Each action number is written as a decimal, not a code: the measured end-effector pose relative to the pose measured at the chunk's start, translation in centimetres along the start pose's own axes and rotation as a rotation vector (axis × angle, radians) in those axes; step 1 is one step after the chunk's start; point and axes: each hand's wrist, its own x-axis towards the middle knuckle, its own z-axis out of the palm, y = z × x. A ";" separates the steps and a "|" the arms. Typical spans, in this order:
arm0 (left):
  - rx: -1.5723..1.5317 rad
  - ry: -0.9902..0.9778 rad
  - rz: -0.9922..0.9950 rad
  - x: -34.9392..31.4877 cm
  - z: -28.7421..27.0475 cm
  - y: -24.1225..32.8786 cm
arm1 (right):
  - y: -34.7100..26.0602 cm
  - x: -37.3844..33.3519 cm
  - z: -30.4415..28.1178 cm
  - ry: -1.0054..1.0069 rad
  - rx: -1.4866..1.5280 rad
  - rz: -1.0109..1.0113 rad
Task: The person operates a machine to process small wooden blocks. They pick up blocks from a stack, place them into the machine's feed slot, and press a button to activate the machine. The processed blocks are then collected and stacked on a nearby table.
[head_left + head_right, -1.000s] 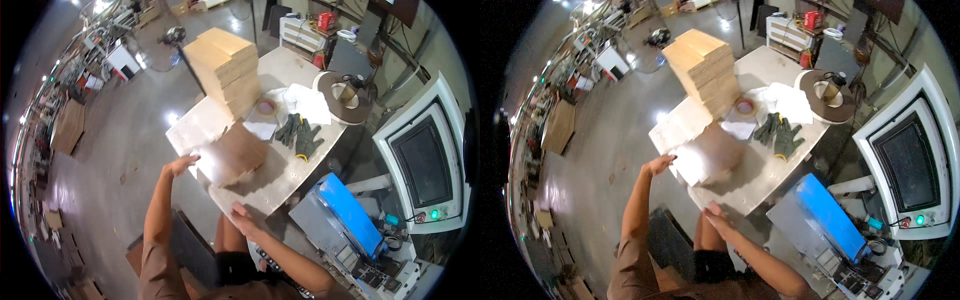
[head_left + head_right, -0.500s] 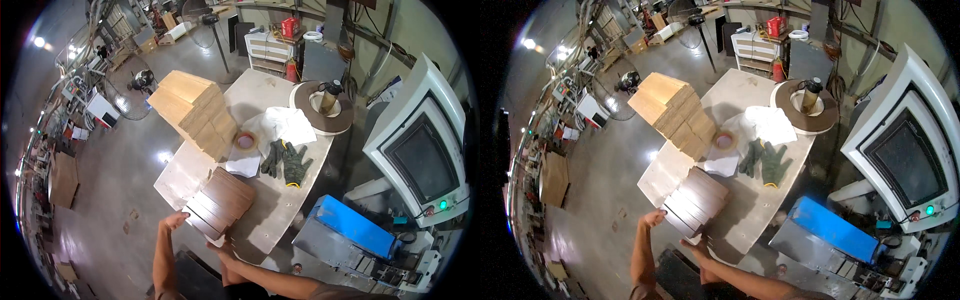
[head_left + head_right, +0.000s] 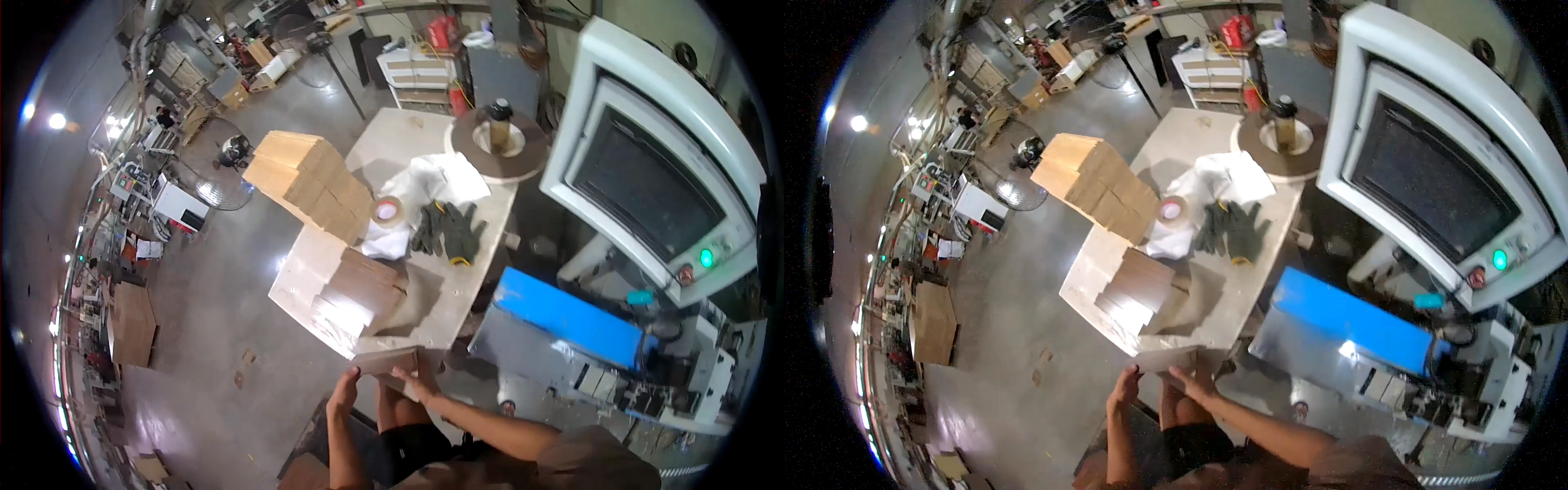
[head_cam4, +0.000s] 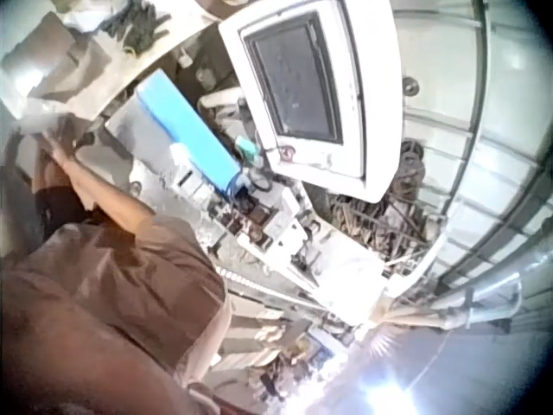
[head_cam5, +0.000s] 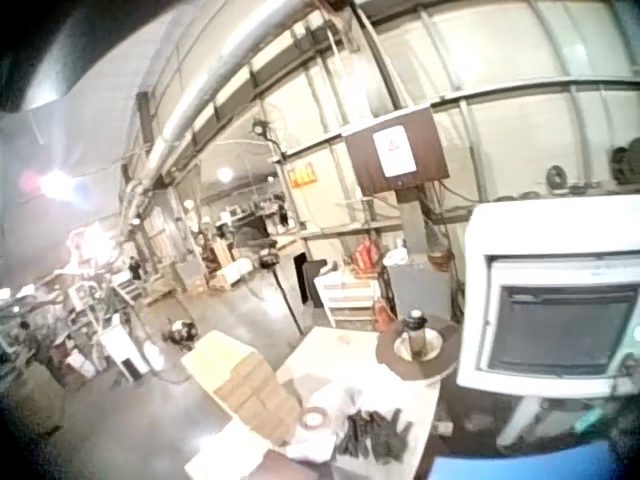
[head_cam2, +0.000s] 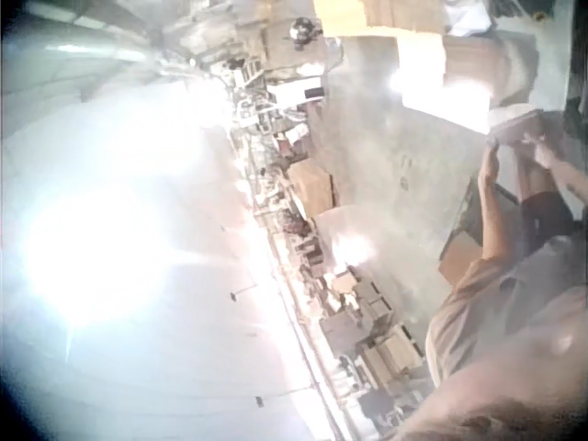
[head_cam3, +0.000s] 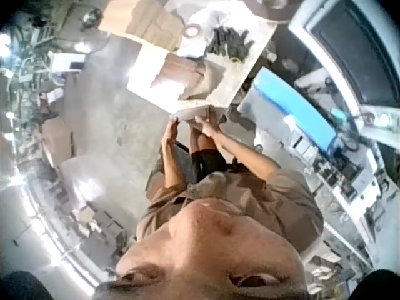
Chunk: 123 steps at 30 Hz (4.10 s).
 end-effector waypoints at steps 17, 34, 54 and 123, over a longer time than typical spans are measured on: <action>0.204 -0.005 -0.055 -11.6 34.7 10.2 | -14.2 -10.1 -23.4 0.242 -0.003 0.204; 1.237 -0.018 1.094 -6.5 35.7 4.4 | -23.9 -28.9 -28.2 0.351 -0.760 -0.577; 1.342 -0.480 1.339 -7.8 53.5 -11.9 | -37.1 -43.7 -49.8 1.394 -1.406 -0.360; 1.302 -0.628 1.506 -3.9 56.6 -14.7 | -36.8 -44.1 -48.7 1.531 -1.087 -0.534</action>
